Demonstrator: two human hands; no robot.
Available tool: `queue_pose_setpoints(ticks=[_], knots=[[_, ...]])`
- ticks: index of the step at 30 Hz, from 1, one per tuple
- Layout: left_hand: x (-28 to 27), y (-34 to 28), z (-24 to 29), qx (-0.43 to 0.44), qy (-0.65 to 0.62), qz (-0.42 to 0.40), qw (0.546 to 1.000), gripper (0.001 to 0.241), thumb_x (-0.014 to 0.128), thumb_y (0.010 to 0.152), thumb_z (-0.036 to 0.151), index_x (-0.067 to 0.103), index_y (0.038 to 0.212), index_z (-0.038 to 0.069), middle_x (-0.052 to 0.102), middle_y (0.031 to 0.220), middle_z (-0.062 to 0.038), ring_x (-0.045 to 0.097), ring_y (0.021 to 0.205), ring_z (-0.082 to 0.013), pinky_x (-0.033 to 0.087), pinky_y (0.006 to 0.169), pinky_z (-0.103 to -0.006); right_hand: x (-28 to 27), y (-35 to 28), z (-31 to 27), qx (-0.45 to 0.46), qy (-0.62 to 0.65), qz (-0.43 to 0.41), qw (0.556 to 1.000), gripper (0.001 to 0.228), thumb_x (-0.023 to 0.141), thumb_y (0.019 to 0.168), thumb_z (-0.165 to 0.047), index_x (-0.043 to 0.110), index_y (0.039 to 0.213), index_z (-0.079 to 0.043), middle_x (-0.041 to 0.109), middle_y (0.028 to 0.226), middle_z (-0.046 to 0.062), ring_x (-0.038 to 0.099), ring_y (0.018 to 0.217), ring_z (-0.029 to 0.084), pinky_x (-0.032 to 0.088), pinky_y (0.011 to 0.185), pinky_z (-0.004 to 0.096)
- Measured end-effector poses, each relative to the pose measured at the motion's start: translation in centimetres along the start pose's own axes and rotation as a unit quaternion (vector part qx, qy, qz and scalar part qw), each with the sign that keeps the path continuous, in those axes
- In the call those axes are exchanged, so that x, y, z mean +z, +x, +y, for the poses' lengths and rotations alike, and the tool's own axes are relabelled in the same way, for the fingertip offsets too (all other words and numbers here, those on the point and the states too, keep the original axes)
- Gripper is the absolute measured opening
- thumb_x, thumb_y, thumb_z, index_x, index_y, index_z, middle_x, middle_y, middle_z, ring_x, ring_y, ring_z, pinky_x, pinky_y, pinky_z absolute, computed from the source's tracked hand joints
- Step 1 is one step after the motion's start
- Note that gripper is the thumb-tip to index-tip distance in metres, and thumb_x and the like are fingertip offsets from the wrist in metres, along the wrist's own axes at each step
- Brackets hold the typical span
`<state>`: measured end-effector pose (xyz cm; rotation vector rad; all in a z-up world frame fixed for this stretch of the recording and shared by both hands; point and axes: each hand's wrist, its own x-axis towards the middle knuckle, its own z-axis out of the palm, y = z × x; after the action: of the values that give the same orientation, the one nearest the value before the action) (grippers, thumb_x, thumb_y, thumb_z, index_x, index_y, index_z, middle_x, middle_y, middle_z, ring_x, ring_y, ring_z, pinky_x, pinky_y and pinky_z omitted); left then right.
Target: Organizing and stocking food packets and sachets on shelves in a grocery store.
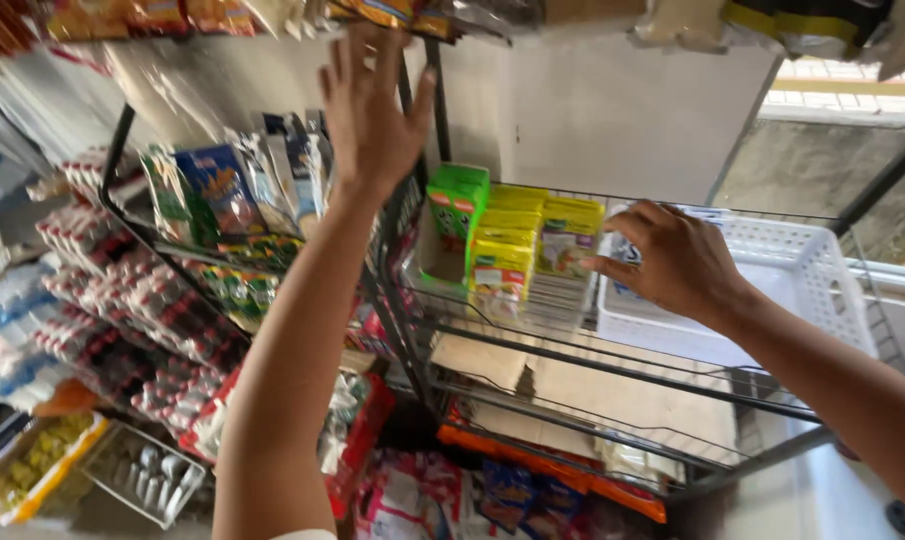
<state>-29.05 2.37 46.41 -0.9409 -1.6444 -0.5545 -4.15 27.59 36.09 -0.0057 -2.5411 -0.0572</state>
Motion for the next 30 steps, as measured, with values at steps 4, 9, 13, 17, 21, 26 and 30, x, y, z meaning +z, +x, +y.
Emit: queue_pose_setpoints(ticks=[4, 9, 13, 17, 21, 26, 30], knots=[[0.6, 3.7, -9.1, -0.036, -0.058, 0.045, 0.997, 0.031, 0.074, 0.105, 0.026, 0.061, 0.129, 0.012, 0.055, 0.125, -0.009, 0.054, 0.121, -0.0308, 0.045, 0.099, -0.0491, -2.8, 7.7, -6.6, -0.047, 0.03, 0.056, 0.997, 0.053, 0.074, 0.085, -0.052, 0.074, 0.111, -0.006, 0.07, 0.105, 0.008, 0.07, 0.09, 0.027, 0.059, 0.07, 0.043], [7.0, 7.7, -17.2, -0.051, -0.183, 0.003, 0.982, 0.052, 0.065, 0.103, 0.021, 0.048, 0.146, -0.003, 0.059, 0.134, -0.025, 0.062, 0.115, -0.0422, 0.053, 0.098, -0.0535, -4.6, 17.4, -13.6, -0.174, -0.063, 0.21, 0.96, 0.026, 0.077, 0.089, -0.023, 0.074, 0.105, -0.003, 0.067, 0.112, 0.011, 0.065, 0.111, 0.027, 0.058, 0.088, 0.04], [7.9, 8.6, -16.6, -0.091, -0.254, -0.046, 0.962, 0.061, 0.059, 0.102, 0.023, 0.037, 0.151, -0.005, 0.063, 0.126, -0.03, 0.067, 0.106, -0.0453, 0.054, 0.09, -0.0542, -4.0, 23.5, -17.2, -0.185, -0.142, 0.268, 0.935, 0.022, 0.076, 0.089, -0.018, 0.074, 0.104, -0.002, 0.067, 0.115, 0.012, 0.063, 0.116, 0.029, 0.054, 0.098, 0.041], [6.8, 7.0, -14.7, -0.071, -0.221, -0.03, 0.972, 0.061, 0.059, 0.094, 0.021, 0.042, 0.146, -0.006, 0.065, 0.128, -0.03, 0.068, 0.102, -0.0468, 0.056, 0.085, -0.054, -2.3, 27.7, -17.8, -0.146, -0.315, 0.252, 0.903, 0.026, 0.075, 0.086, -0.02, 0.074, 0.106, -0.003, 0.067, 0.121, 0.009, 0.062, 0.123, 0.025, 0.046, 0.115, 0.042], [4.2, 6.5, -12.6, -0.147, -0.259, -0.148, 0.943, 0.071, 0.055, 0.091, 0.019, 0.031, 0.15, -0.011, 0.061, 0.13, -0.03, 0.066, 0.1, -0.0468, 0.054, 0.084, -0.0536, -0.9, 29.9, -16.5, -0.084, -0.347, 0.239, 0.903, 0.054, 0.074, 0.077, -0.032, 0.071, 0.119, 0.001, 0.068, 0.124, 0.016, 0.062, 0.119, 0.027, 0.04, 0.113, 0.046], [9.0, 4.5, -14.3, -0.058, -0.324, -0.019, 0.944, 0.077, 0.063, 0.09, 0.024, 0.031, 0.151, -0.013, 0.053, 0.141, -0.034, 0.056, 0.127, -0.0469, 0.047, 0.105, -0.048, 0.5, 29.8, -13.5, -0.103, -0.372, 0.238, 0.891, 0.041, 0.075, 0.087, -0.029, 0.07, 0.121, -0.007, 0.068, 0.127, 0.011, 0.063, 0.118, 0.024, 0.044, 0.11, 0.044], [14.7, 5.6, -17.0, -0.103, -0.48, -0.01, 0.871, 0.088, 0.074, 0.098, 0.039, 0.029, 0.153, -0.012, 0.044, 0.153, -0.032, 0.044, 0.144, -0.0415, 0.037, 0.117, -0.0418, 0.2, 29.7, -12.5, -0.077, -0.391, 0.178, 0.9, 0.033, 0.07, 0.097, -0.021, 0.07, 0.129, -0.012, 0.068, 0.119, 0.005, 0.065, 0.111, 0.021, 0.046, 0.109, 0.043]])
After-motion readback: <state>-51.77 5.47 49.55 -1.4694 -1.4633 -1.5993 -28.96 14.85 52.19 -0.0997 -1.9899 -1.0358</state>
